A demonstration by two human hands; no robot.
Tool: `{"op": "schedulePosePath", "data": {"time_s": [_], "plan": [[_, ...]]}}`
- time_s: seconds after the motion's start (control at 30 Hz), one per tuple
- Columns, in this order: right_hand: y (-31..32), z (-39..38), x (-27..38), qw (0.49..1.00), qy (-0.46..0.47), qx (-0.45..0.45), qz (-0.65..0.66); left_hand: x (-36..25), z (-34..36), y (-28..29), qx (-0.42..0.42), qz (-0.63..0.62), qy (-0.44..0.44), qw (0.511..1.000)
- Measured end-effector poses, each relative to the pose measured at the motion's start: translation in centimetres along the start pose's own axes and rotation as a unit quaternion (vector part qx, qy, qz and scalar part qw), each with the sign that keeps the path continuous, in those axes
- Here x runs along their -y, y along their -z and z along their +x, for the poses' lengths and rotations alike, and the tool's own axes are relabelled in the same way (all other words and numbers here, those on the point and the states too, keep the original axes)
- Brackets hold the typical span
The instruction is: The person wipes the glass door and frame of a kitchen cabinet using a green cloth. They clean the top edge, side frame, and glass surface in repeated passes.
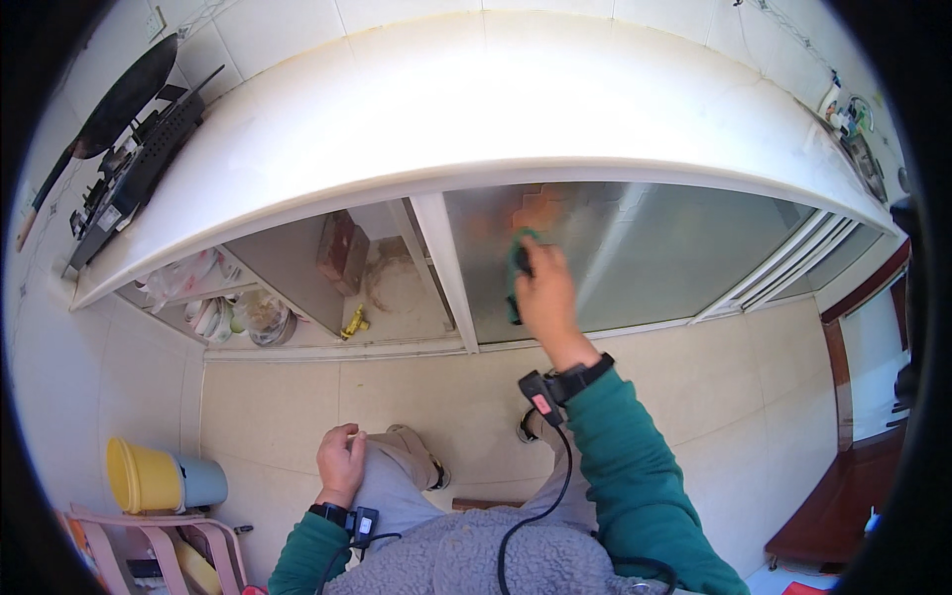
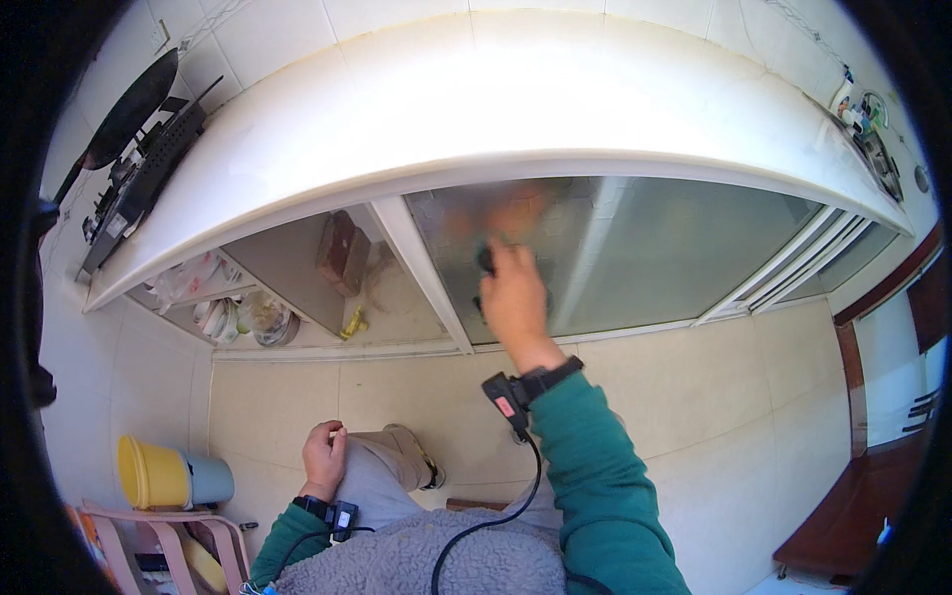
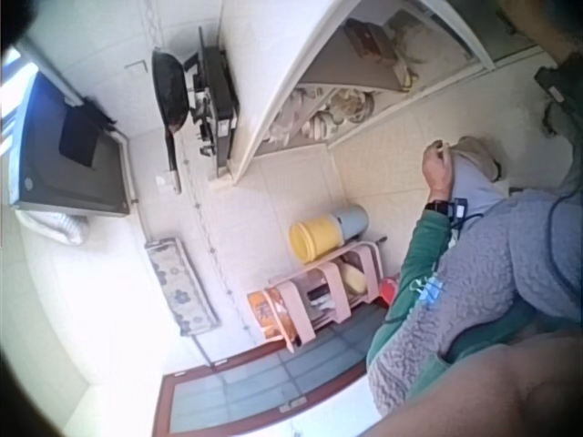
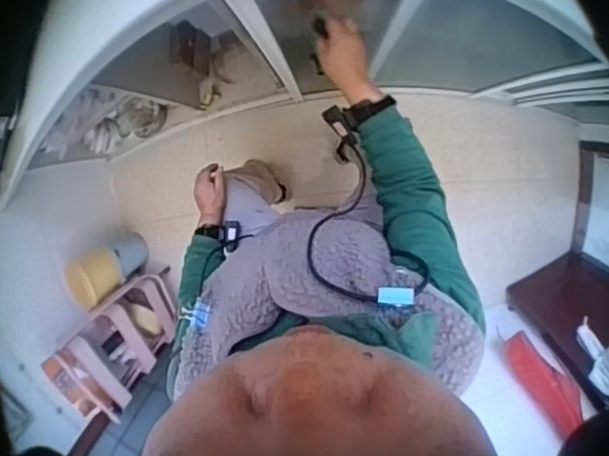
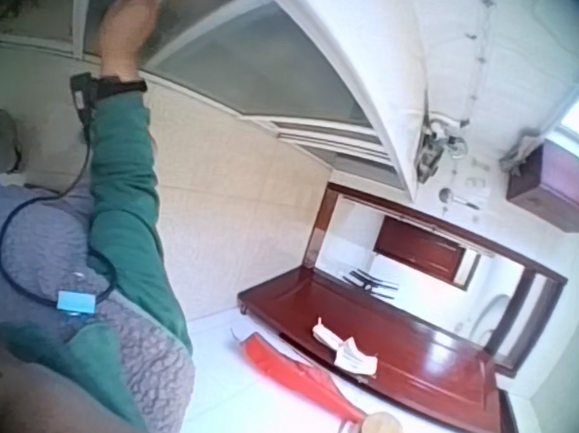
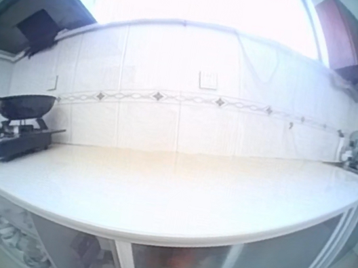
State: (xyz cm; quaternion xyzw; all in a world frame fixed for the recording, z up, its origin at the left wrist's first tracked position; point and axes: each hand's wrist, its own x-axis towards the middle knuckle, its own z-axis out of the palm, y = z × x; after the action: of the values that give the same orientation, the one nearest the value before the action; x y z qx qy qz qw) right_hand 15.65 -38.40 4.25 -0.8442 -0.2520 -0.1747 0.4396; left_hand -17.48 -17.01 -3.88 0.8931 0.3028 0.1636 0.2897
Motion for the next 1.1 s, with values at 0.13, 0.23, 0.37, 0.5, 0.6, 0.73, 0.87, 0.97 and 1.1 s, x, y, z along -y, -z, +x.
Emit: {"op": "schedulePosePath", "data": {"time_s": [0.13,0.23,0.37,0.5,0.6,0.73,0.87,0.97,1.1], "plan": [[4.9,0.9,-2.6,0.991,-0.017,-0.121,-0.048,0.0,0.1,0.0,0.005,-0.004,0.007,1.000],[6.7,1.8,-3.9,0.982,-0.061,-0.149,-0.095,-0.1,0.3,-0.2,0.003,0.000,0.002,1.000],[6.3,1.7,-4.6,0.981,-0.073,-0.130,-0.128,-0.2,0.3,-0.3,0.003,0.001,0.004,1.000],[6.4,2.3,-5.1,0.981,-0.076,-0.100,-0.147,-0.1,0.3,-0.2,0.003,0.006,0.002,1.000],[7.2,3.0,-5.1,0.969,-0.021,-0.196,-0.149,0.0,0.3,-0.3,0.002,0.004,0.001,1.000],[7.1,2.2,-4.5,0.976,-0.079,-0.053,-0.194,-0.1,0.5,-0.5,0.002,0.000,0.002,1.000],[6.9,2.0,-4.7,0.982,-0.045,-0.103,-0.153,-0.1,0.3,-0.4,0.013,0.003,0.012,1.000],[7.2,2.4,-5.3,0.974,-0.047,-0.146,-0.164,-0.1,0.3,-0.2,0.001,0.012,-0.003,1.000],[7.4,2.4,-5.4,0.979,-0.052,-0.052,-0.189,-0.3,0.4,-0.4,0.006,0.009,0.000,1.000]]}}
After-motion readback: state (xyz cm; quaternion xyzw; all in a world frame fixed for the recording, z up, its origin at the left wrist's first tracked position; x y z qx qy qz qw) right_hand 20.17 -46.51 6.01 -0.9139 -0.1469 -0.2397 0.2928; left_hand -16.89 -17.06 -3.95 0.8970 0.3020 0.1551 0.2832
